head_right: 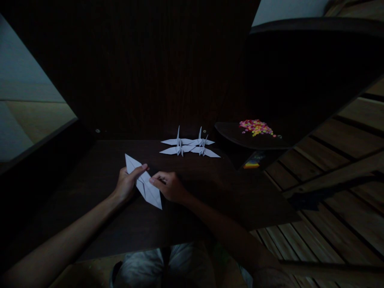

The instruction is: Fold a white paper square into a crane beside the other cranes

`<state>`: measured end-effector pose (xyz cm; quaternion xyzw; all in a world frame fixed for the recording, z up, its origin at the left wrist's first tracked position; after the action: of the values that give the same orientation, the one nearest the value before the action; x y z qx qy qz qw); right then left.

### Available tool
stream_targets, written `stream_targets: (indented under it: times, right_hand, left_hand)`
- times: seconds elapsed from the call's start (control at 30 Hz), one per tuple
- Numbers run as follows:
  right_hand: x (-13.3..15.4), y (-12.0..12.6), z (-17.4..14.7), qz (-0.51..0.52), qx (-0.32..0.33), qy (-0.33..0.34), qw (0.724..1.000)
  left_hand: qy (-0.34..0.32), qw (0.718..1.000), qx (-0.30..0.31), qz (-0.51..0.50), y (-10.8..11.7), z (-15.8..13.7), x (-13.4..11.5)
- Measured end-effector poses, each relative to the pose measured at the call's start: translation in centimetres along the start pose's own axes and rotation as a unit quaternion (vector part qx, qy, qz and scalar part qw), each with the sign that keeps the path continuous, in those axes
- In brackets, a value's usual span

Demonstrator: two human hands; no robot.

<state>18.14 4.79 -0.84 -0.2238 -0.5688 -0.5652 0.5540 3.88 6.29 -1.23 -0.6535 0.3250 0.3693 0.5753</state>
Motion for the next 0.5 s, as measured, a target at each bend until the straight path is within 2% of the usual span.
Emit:
stream_targets:
  times: [0.13,0.3,0.5]
  right_hand:
    - [0.08,-0.19,-0.01,0.002,0.006,0.001,1.0]
    - [-0.21,-0.21,0.08,-0.016,0.005,0.007,1.0]
    - [-0.45,-0.13,0.12,-0.005,-0.006,0.004,1.0]
  left_hand:
    - [0.013,1.0,-0.011,-0.023,0.05,-0.06,-0.14]
    - [0.012,1.0,-0.023,-0.003,0.45,0.13,-0.02]
    - [-0.023,0.999,-0.017,0.04,0.46,0.08,-0.48]
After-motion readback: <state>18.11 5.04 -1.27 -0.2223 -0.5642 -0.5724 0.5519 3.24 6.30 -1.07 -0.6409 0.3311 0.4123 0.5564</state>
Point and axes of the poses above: each hand's wrist, its own z-axis towards the middle knuckle, its own y-axis out of the back of the hand, x = y × z, the point moved 5 cm from there along z, towards the middle knuckle, and after that the axes turned 13 degrees about -z, right-handed, at the moved point
